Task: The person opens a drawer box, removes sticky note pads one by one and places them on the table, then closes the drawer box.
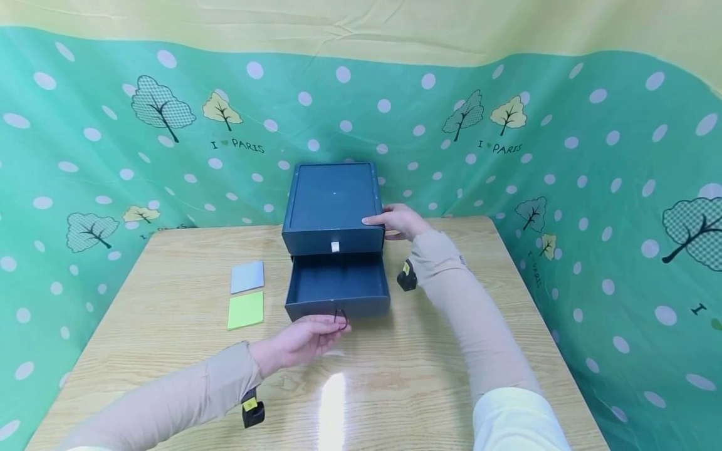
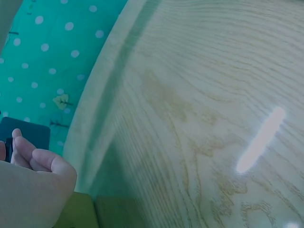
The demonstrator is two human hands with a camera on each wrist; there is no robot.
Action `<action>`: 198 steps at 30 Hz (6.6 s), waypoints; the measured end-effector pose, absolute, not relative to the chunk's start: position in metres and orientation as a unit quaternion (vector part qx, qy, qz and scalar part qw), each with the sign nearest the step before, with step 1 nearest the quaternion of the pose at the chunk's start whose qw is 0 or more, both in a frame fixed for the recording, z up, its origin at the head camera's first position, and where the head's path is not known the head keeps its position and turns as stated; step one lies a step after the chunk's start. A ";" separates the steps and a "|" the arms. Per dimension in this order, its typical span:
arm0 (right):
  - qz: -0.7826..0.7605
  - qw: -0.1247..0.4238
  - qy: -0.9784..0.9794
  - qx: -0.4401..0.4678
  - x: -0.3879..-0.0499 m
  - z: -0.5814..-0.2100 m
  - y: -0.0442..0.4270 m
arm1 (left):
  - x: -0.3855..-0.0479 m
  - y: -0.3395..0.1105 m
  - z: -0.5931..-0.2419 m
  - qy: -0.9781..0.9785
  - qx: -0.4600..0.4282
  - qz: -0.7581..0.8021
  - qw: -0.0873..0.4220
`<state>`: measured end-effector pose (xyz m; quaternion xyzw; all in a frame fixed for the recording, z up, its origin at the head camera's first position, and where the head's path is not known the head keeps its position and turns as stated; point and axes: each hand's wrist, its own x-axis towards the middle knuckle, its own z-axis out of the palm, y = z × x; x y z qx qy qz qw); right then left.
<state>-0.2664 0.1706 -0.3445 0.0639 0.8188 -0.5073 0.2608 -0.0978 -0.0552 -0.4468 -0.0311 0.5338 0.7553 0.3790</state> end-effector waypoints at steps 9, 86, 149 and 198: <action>-0.511 0.258 0.817 0.062 -0.267 -0.346 0.171 | -0.105 -0.055 -0.452 0.547 -0.036 0.754 0.363; -0.525 0.264 0.806 0.073 -0.268 -0.349 0.171 | -0.156 -0.039 -0.473 0.589 -0.105 0.763 0.244; -0.525 0.266 0.806 0.062 -0.267 -0.347 0.171 | -0.184 -0.034 -0.470 0.588 -0.113 0.772 0.211; -0.534 0.266 0.800 0.061 -0.268 -0.347 0.169 | -0.185 -0.044 -0.479 0.576 -0.086 0.777 0.239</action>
